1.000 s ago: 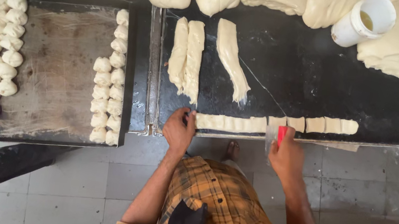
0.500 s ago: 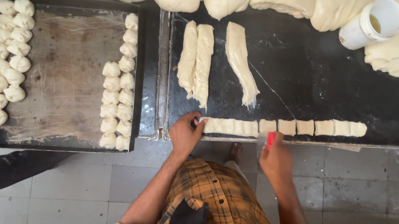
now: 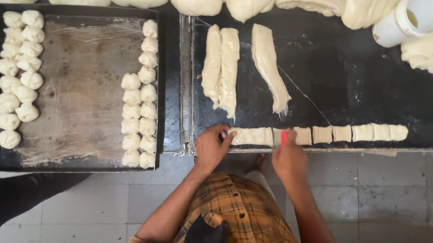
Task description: The person shapes small pieces of dough by hand and places them onto a metal tray. They use a plastic scraper to cut long strips of dough into smaller pieces on a flour-covered work surface.
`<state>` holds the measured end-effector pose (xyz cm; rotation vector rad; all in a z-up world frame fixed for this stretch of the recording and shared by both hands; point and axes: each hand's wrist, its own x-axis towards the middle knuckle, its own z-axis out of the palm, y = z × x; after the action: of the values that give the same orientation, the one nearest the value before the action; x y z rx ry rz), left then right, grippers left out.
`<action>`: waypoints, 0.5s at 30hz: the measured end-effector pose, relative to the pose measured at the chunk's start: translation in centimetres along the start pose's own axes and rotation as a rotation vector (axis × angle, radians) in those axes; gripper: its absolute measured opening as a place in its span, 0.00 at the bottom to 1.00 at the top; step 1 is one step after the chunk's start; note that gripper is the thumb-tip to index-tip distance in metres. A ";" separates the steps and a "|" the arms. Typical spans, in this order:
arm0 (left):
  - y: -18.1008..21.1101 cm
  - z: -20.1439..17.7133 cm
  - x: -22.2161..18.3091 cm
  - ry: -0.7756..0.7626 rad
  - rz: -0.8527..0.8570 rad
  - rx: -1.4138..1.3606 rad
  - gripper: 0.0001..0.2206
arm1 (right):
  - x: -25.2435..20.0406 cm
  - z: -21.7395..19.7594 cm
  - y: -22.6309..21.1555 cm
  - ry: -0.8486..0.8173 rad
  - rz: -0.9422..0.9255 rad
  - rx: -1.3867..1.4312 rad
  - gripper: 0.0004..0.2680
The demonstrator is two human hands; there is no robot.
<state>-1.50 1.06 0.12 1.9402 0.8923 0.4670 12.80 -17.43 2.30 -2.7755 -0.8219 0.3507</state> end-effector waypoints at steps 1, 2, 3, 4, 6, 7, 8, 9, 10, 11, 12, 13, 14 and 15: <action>-0.1 -0.1 -0.1 0.008 0.015 -0.014 0.11 | -1.1 -0.8 -0.1 -0.022 0.023 0.007 0.22; -0.3 -0.1 -0.1 0.016 0.030 -0.028 0.11 | -1.9 -1.7 -0.3 -0.043 0.045 0.014 0.21; -0.5 -0.3 0.0 0.002 0.027 -0.022 0.11 | -2.5 -2.4 -0.9 -0.066 0.081 0.026 0.19; -0.7 -0.3 0.2 -0.013 0.024 -0.016 0.11 | -2.6 -3.0 -1.5 -0.027 0.046 0.058 0.19; -1.0 0.0 -0.4 -0.046 0.009 -0.008 0.11 | -3.2 -3.8 -2.6 0.039 -0.006 0.111 0.19; -1.1 0.0 0.0 -0.047 0.010 -0.002 0.11 | -2.6 -3.3 -3.6 0.042 -0.046 0.097 0.20; -1.2 0.0 0.1 -0.049 0.011 0.005 0.11 | -2.0 -2.5 -4.5 0.044 -0.086 0.083 0.20; -1.1 -0.1 0.2 -0.047 0.020 0.004 0.11 | -1.1 -1.6 -5.2 0.048 -0.129 0.067 0.21; -1.1 -0.2 0.2 -0.045 0.030 0.004 0.11 | 0.4 0.0 -6.5 0.050 -0.095 0.066 0.18; -1.0 -0.3 0.3 -0.046 0.039 0.003 0.11 | 1.8 1.3 -7.3 0.052 -0.058 0.063 0.16; -1.0 -0.4 0.4 -0.033 0.038 -0.032 0.11 | 3.0 1.8 -7.2 0.064 -0.054 0.053 0.15; -1.0 -0.5 0.2 -0.014 0.027 -0.065 0.11 | 4.2 2.1 -7.0 0.068 -0.058 0.043 0.15; -1.2 -0.7 0.1 0.005 0.017 -0.098 0.11 | 4.7 2.3 -6.9 0.072 -0.063 0.032 0.15; -1.3 -0.7 0.0 0.005 0.010 -0.138 0.10 | 4.4 2.2 -6.7 0.048 -0.052 0.031 0.16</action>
<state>-2.51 1.92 -0.65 1.8188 0.8322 0.5261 12.40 -9.17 1.38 -2.7170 -0.8680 0.2843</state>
